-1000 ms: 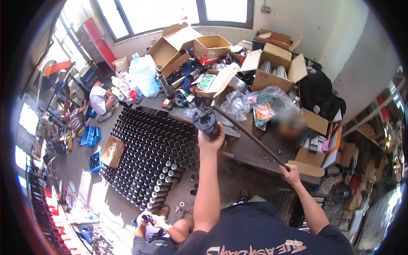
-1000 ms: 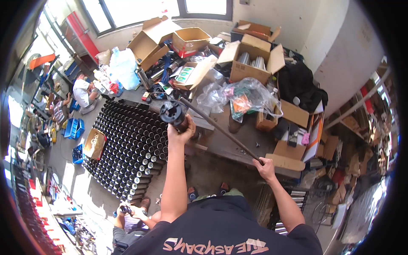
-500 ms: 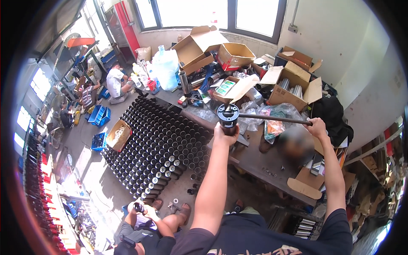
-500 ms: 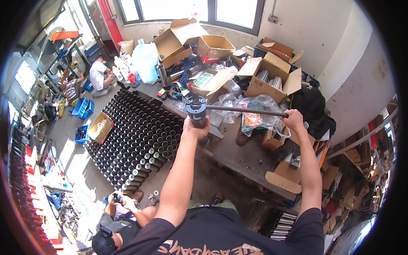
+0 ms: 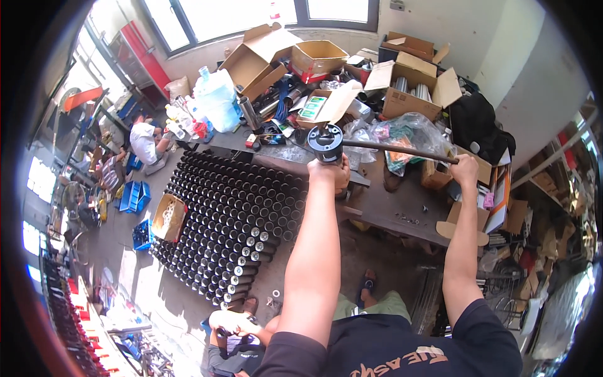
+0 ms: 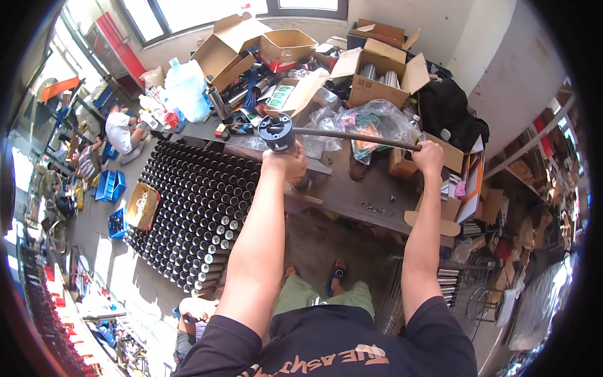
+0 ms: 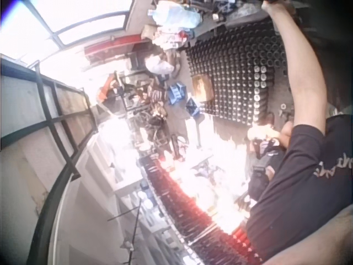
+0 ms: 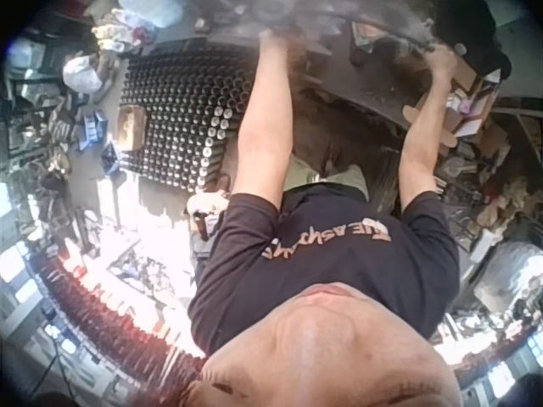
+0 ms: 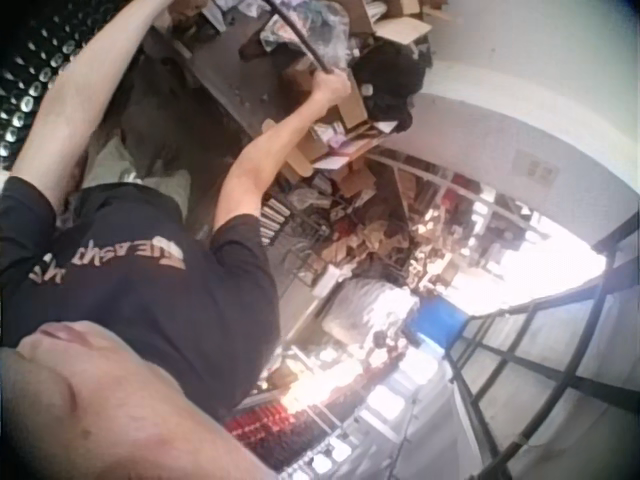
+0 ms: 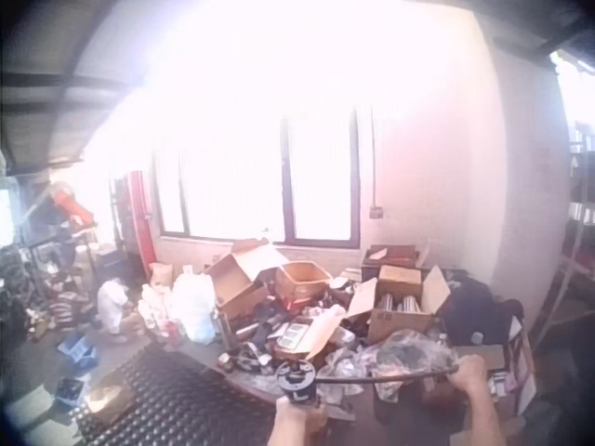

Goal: The person assembles metal cylinders by placing them in a vise and using a metal rod to tighten the top components before placing the finished items into a large wire bin.

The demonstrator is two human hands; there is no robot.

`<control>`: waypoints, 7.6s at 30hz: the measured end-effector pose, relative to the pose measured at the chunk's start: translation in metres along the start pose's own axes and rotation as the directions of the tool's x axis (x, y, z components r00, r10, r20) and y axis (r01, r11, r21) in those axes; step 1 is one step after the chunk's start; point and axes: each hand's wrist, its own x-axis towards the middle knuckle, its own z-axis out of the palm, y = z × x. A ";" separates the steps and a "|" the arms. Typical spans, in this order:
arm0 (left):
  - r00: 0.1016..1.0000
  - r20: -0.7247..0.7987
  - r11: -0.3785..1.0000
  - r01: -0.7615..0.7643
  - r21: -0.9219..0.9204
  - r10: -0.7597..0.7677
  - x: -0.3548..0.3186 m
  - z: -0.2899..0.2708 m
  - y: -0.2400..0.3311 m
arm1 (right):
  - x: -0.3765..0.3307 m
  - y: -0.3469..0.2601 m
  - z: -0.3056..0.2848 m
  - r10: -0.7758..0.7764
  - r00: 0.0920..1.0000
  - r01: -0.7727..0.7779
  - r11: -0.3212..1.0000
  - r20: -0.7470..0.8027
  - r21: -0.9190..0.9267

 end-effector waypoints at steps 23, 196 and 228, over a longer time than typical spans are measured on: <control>0.440 0.898 0.806 -0.528 0.269 -0.011 0.049 -0.086 0.001 | -0.076 0.112 0.045 0.145 0.935 -0.189 0.976 0.323 0.108; -0.244 0.890 -0.848 -0.474 0.238 0.386 -0.083 -0.381 0.028 | -0.280 0.116 0.202 0.376 0.517 -0.760 0.615 0.769 0.211; 0.312 0.746 -0.437 -0.899 0.032 -0.588 -0.008 0.047 0.048 | -0.336 0.010 -0.011 0.252 0.901 -0.414 0.744 0.353 0.525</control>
